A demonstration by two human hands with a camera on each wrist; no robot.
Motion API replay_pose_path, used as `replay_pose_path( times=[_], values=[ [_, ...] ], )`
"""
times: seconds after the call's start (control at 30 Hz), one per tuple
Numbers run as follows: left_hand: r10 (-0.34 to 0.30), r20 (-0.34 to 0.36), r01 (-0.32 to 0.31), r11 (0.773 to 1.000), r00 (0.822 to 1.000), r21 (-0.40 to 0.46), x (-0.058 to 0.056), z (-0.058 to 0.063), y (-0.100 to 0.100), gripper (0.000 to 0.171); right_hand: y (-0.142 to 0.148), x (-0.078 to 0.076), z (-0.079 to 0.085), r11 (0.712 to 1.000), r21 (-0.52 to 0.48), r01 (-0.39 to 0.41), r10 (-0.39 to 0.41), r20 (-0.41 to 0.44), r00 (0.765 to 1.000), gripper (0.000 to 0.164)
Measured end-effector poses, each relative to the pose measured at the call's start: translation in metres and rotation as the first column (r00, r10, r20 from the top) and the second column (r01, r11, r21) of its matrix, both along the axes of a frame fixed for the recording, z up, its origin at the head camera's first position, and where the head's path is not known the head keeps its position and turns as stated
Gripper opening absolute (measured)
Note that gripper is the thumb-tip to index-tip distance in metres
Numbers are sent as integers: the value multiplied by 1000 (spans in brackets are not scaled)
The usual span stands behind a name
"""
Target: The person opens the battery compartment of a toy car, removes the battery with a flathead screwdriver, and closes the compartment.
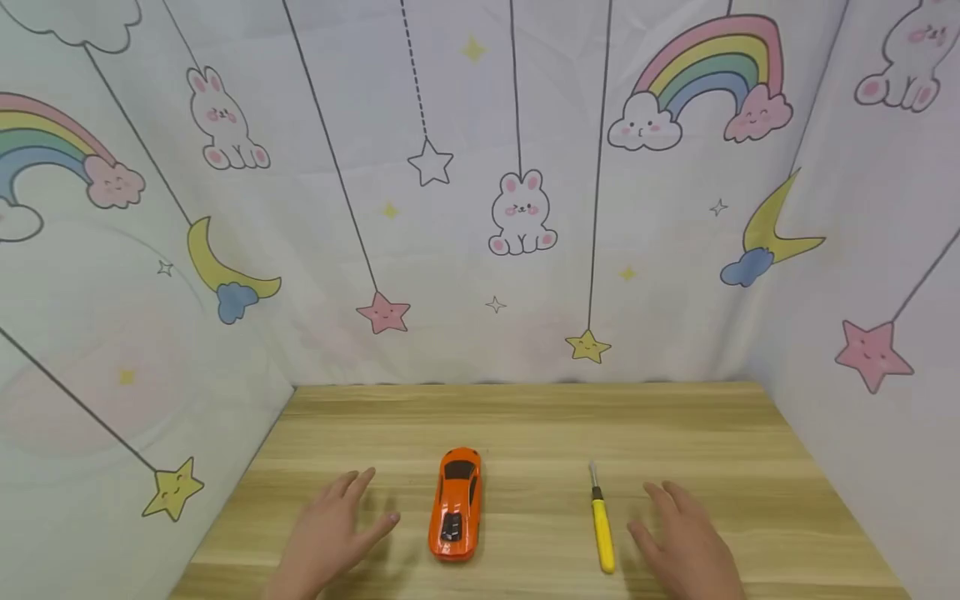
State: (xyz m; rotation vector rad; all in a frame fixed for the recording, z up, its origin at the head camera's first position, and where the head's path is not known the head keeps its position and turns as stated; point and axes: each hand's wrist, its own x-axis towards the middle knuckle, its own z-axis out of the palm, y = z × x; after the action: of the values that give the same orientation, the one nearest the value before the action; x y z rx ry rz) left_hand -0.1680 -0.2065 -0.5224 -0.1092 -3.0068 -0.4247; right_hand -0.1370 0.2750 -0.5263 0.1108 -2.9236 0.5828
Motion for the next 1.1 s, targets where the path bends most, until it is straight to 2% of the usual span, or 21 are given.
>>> replay_pose_path(
  times=[0.2, 0.37, 0.6, 0.83, 1.1],
  values=[
    [-12, -4, 12, 1000, 1000, 28, -4, 1, 8, 90, -21, -6, 2, 999, -36, -22, 23, 17, 1000, 62],
    [-18, 25, 17, 999, 1000, 46, -4, 3, 15, 92, -38, -8, 2, 997, -74, -35, 38, 47, 998, 60],
    [-28, 24, 26, 995, 999, 97, -5, 0, 23, 88, -54, -12, -5, 993, -92, -68, 69, 2, 998, 56],
    [-40, 33, 35, 989, 999, 143, -2, -1, 30, 87, -66, -16, -6, 989, -120, -84, 89, 38, 995, 57],
    [-37, 26, 32, 984, 999, 174, -2, -3, 39, 88, -77, -17, -8, 984, -128, -127, 117, -80, 990, 51]
  ],
)
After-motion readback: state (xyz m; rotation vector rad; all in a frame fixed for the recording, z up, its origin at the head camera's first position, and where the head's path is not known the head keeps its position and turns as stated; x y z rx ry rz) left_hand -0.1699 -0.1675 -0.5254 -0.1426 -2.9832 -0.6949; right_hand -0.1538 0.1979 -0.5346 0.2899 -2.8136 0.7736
